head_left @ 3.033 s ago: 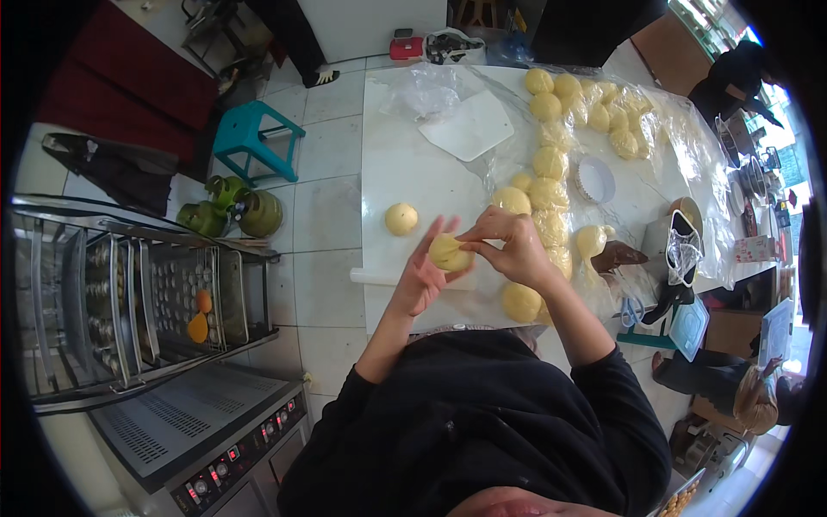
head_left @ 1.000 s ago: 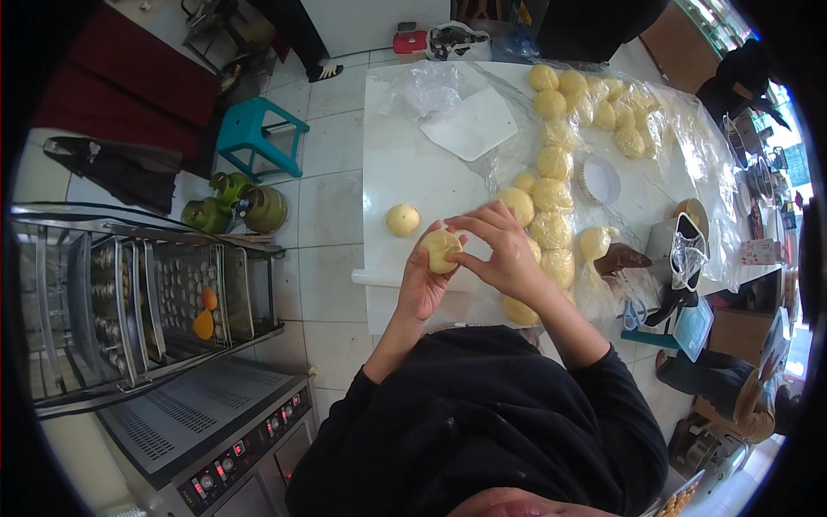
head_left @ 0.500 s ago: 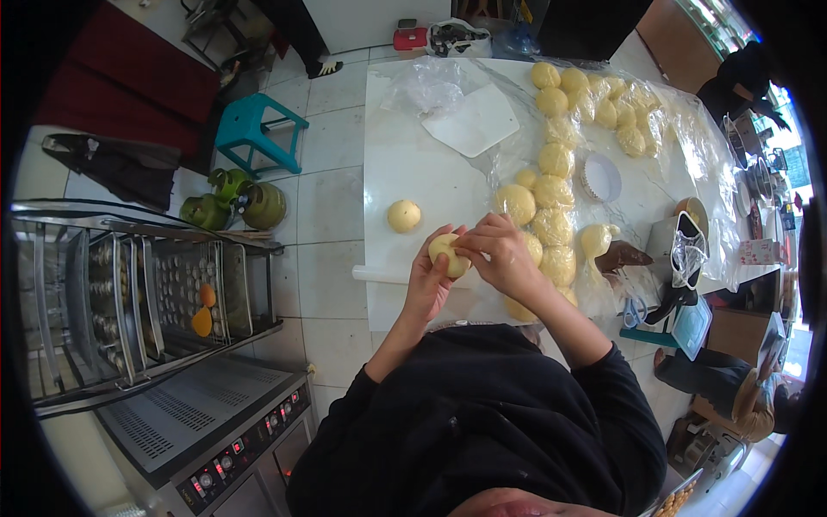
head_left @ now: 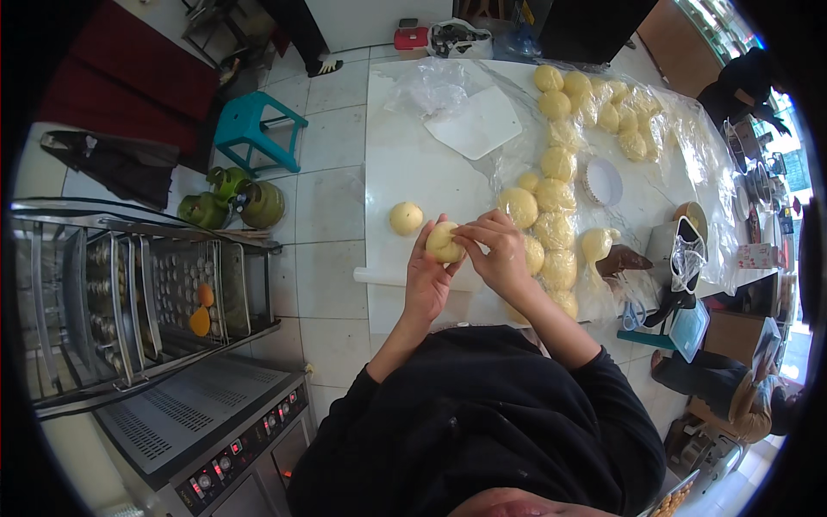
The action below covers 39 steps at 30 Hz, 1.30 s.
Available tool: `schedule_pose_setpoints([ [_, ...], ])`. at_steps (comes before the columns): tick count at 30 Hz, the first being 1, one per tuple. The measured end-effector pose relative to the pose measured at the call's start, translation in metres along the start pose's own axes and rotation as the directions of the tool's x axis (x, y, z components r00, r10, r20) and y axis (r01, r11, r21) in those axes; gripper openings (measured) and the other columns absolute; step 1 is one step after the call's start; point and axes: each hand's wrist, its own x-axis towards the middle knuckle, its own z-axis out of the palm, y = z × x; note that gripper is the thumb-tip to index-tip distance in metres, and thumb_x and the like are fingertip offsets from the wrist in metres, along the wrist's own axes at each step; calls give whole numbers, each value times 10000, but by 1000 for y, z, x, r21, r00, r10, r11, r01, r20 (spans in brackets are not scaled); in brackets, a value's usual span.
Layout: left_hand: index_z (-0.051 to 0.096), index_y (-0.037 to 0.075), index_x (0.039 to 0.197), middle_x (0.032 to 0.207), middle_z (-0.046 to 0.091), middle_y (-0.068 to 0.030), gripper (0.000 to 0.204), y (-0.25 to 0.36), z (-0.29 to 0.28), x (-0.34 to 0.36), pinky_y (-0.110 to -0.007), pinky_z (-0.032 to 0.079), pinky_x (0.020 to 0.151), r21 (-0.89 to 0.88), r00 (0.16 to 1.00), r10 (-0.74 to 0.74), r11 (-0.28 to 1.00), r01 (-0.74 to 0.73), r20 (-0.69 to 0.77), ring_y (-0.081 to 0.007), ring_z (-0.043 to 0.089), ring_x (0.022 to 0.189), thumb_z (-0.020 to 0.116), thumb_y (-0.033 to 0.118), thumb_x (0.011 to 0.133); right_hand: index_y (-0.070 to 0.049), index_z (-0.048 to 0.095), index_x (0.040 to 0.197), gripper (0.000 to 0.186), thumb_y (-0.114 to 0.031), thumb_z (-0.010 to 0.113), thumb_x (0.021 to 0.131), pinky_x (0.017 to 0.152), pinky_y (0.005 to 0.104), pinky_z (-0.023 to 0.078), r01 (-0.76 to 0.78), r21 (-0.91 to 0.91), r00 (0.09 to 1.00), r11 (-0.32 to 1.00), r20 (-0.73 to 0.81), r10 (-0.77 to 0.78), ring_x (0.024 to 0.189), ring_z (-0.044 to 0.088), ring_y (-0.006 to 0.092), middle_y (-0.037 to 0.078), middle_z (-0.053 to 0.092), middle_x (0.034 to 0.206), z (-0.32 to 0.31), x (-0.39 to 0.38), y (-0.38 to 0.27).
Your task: The person prepares bread rolls by flattening dough with a rolling pin, filling them with chocolate and cream from piping bags, folding and pinching the dough to seal it, and placing the shaped rolls onto a metal tray.
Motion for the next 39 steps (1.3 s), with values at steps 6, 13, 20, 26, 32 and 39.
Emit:
schedule_pose_setpoints([
  [6,178,164,1319,1284,310,-18,491,1,8,-1,-245,392,814,255,992,42,967,-9,-122,-127,417,1043,368,312,891,-53,643,778,130,-55,628,649,656,300,383,-4,39,1000,999,-23,5,695,518,185,32,614,724,-1,5,-7],
  [13,207,133,1307,1300,309,-59,487,4,1,5,-301,407,893,-225,972,-230,951,212,-54,-173,387,1139,419,234,881,-67,649,807,151,-60,623,658,664,295,380,272,-99,962,957,61,-267,716,512,190,23,598,690,-7,16,-1],
  [20,227,93,1289,1243,370,-113,504,8,4,8,-349,416,903,42,996,-58,997,61,-67,-205,438,1097,459,227,862,-77,657,795,154,-83,662,641,644,309,385,-98,54,995,994,-10,98,745,493,204,53,593,845,5,5,-1],
  [26,246,82,1279,1248,363,-136,554,11,-5,9,-377,422,890,-40,989,-141,989,143,44,-228,429,1109,523,238,826,-81,616,873,221,-70,674,660,690,225,387,-364,221,930,905,143,339,776,501,128,3,521,799,3,8,7],
  [32,299,64,1251,1196,420,-129,556,19,-16,17,-364,437,869,21,954,-273,962,273,120,-219,469,1063,566,241,796,-136,382,1032,413,-52,635,717,699,237,377,-736,630,561,-248,773,297,821,439,81,-35,410,836,3,6,33],
  [39,523,68,1080,997,564,-81,400,20,-2,63,-283,463,712,963,986,-164,264,48,-4,-176,556,868,637,218,727,-80,400,1098,395,-95,599,758,798,264,374,-579,642,808,503,369,460,879,447,131,0,415,924,-59,-26,53],
])
